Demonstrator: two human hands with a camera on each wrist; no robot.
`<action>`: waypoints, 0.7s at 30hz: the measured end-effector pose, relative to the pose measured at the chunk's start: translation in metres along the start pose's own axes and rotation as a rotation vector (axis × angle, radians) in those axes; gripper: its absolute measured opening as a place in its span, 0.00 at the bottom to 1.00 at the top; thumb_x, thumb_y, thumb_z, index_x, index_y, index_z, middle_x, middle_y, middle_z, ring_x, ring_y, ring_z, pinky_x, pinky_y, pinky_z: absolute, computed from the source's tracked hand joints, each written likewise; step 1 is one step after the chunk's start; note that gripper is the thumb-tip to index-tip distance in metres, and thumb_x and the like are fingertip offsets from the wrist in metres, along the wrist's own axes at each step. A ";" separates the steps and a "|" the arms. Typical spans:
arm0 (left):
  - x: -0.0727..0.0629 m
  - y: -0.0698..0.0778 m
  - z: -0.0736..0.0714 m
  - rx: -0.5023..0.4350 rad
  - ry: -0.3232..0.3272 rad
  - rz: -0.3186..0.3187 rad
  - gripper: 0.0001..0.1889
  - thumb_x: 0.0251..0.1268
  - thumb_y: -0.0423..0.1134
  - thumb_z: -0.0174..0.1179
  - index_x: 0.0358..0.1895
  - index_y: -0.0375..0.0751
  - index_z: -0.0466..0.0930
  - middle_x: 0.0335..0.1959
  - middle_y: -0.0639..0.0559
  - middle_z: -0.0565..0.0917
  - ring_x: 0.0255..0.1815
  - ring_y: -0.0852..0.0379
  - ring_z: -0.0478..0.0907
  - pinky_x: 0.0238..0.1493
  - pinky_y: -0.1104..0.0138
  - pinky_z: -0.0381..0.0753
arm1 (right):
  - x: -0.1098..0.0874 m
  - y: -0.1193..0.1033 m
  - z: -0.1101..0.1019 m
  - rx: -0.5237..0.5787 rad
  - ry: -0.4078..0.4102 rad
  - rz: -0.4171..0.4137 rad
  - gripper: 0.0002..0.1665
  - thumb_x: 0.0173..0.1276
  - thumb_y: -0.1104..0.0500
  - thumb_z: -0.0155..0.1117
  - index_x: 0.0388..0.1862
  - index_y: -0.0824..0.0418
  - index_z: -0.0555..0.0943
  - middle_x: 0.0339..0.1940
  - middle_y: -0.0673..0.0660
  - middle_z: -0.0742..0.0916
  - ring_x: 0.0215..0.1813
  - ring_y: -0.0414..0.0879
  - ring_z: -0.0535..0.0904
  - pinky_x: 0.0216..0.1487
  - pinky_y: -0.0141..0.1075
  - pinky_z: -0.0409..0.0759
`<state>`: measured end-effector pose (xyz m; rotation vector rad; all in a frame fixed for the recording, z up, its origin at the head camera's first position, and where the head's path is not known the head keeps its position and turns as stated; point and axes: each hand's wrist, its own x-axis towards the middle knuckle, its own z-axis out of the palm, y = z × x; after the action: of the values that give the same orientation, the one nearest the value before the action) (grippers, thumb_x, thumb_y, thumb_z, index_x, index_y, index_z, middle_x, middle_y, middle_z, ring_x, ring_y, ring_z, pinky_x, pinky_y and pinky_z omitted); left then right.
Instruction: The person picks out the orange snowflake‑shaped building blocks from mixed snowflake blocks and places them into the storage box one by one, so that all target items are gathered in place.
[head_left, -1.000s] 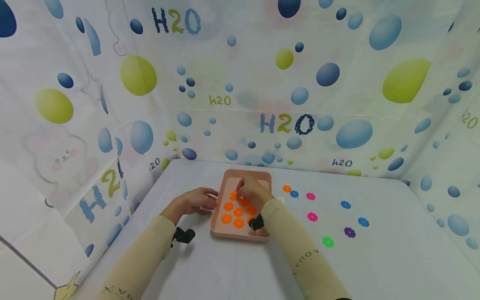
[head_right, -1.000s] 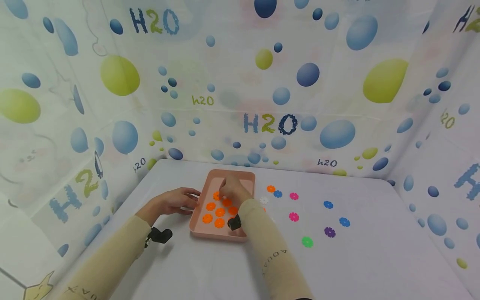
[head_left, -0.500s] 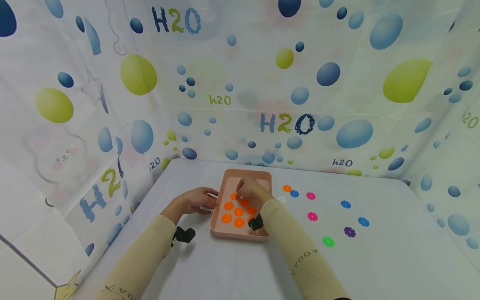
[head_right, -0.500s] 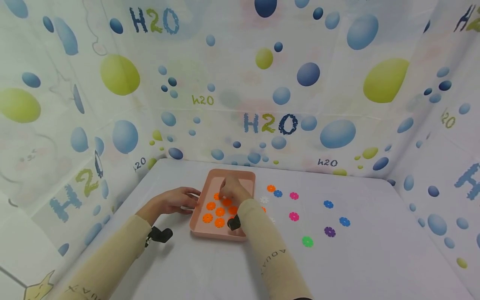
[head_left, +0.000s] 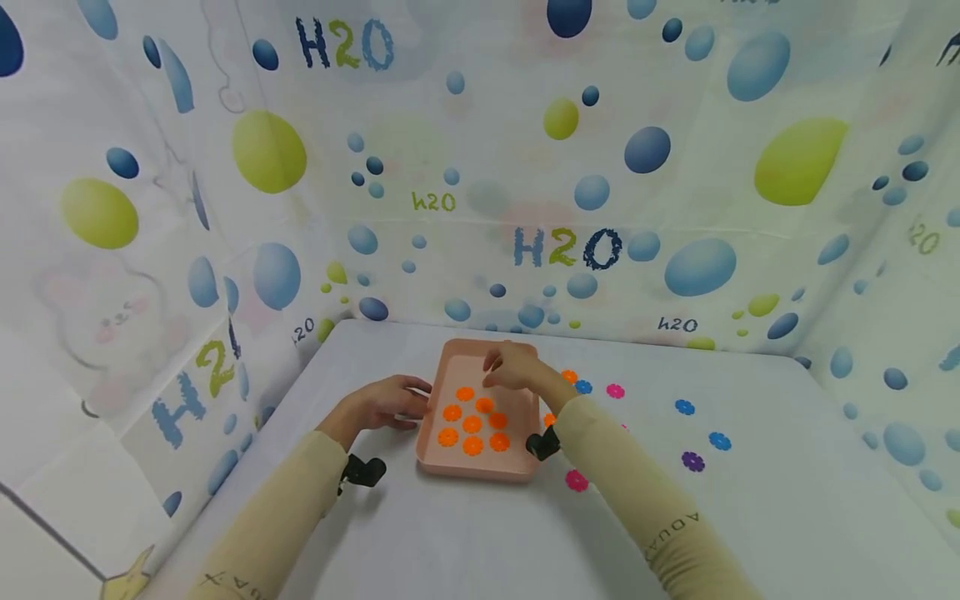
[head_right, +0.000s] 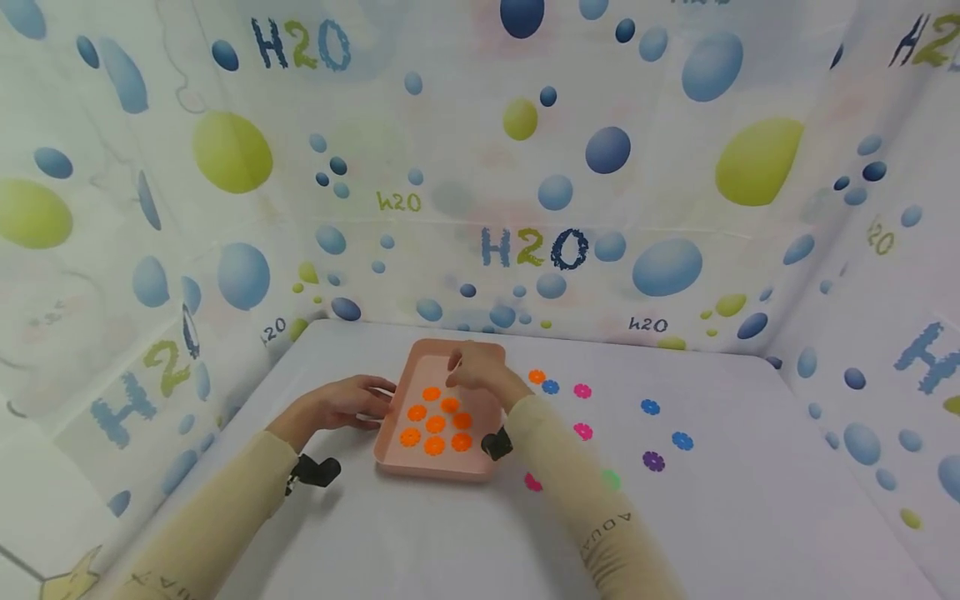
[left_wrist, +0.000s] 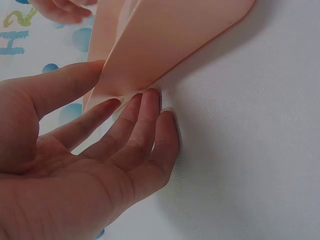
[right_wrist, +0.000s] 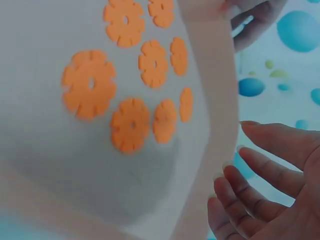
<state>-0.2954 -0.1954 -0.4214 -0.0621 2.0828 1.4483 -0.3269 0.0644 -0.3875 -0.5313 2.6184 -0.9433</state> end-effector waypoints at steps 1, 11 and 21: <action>0.000 0.000 0.000 -0.001 -0.002 -0.001 0.29 0.71 0.33 0.60 0.73 0.32 0.64 0.63 0.37 0.78 0.51 0.48 0.79 0.63 0.51 0.78 | -0.003 0.001 -0.003 -0.007 0.006 -0.007 0.17 0.69 0.60 0.70 0.53 0.66 0.82 0.54 0.61 0.84 0.55 0.56 0.79 0.57 0.46 0.81; 0.005 -0.002 -0.003 -0.015 -0.006 -0.014 0.30 0.72 0.33 0.61 0.74 0.32 0.64 0.64 0.37 0.77 0.51 0.48 0.79 0.64 0.51 0.78 | -0.035 0.033 -0.028 0.009 0.022 0.002 0.18 0.70 0.57 0.70 0.55 0.65 0.82 0.51 0.58 0.85 0.54 0.53 0.79 0.56 0.44 0.82; 0.005 -0.002 -0.002 -0.008 0.004 -0.017 0.30 0.72 0.34 0.61 0.73 0.33 0.65 0.64 0.37 0.77 0.53 0.47 0.79 0.64 0.50 0.77 | -0.056 0.080 -0.045 0.036 0.082 0.022 0.20 0.70 0.57 0.69 0.57 0.67 0.81 0.50 0.59 0.84 0.51 0.54 0.79 0.53 0.44 0.82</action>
<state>-0.2992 -0.1968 -0.4251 -0.0862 2.0744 1.4477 -0.3149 0.1711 -0.3981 -0.4637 2.6680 -1.0246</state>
